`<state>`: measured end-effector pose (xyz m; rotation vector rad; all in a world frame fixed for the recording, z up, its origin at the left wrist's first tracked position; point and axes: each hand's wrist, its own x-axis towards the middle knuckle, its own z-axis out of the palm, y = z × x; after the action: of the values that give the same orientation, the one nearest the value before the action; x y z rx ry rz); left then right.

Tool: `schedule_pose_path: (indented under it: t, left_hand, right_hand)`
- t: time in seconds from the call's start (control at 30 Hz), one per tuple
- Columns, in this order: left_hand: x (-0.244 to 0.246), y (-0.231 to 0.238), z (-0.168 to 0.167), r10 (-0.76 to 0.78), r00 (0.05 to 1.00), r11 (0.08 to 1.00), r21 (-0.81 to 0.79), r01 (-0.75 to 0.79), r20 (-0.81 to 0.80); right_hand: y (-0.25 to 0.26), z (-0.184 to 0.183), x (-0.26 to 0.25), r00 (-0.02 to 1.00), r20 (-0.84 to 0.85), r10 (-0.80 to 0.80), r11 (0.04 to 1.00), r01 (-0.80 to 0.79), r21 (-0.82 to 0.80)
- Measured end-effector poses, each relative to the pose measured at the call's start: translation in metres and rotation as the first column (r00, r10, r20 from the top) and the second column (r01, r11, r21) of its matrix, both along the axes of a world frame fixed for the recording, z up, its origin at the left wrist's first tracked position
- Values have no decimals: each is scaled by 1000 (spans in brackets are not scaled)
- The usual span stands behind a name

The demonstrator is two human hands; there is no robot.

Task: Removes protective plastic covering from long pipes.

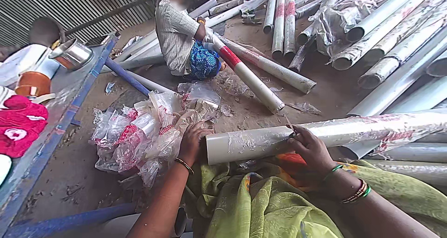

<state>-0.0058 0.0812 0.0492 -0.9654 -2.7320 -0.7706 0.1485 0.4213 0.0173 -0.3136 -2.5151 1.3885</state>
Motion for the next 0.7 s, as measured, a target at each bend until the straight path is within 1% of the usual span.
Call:
schedule_pose_path:
  t: [0.07,0.17,0.23,0.3,0.37,0.47,0.57,0.63,0.7]
  left_hand:
    - [1,3,1,24,1000,998,53,-24,-2]
    - [2,12,12,129,987,990,53,-134,91]
    - [7,22,25,153,987,985,77,-157,55]
    - [13,31,41,155,988,981,118,-154,2]
    - [17,37,57,165,986,978,130,-161,-22]
    - [18,46,78,131,991,977,173,-124,-31]
    - [16,53,93,57,994,963,270,-29,-94]
    - [13,59,100,20,989,950,310,26,-144]
    - [10,64,105,17,987,937,346,40,-160]
  right_hand:
    - [0,5,0,1000,-12,-19,999,18,-34]
    - [-1,14,-1,993,-96,-67,993,57,-101]
    - [-1,23,1,981,-159,-108,987,87,-134]
    - [-1,32,5,966,-224,-131,987,106,-120]
    - [-5,41,11,943,-307,-129,991,111,-78]
    - [-16,53,24,898,-431,-88,996,92,-11]
    - [-31,67,32,840,-541,-39,988,113,104]
    - [-37,89,32,803,-594,53,968,104,228]
    - [-43,124,29,759,-619,202,920,69,385]
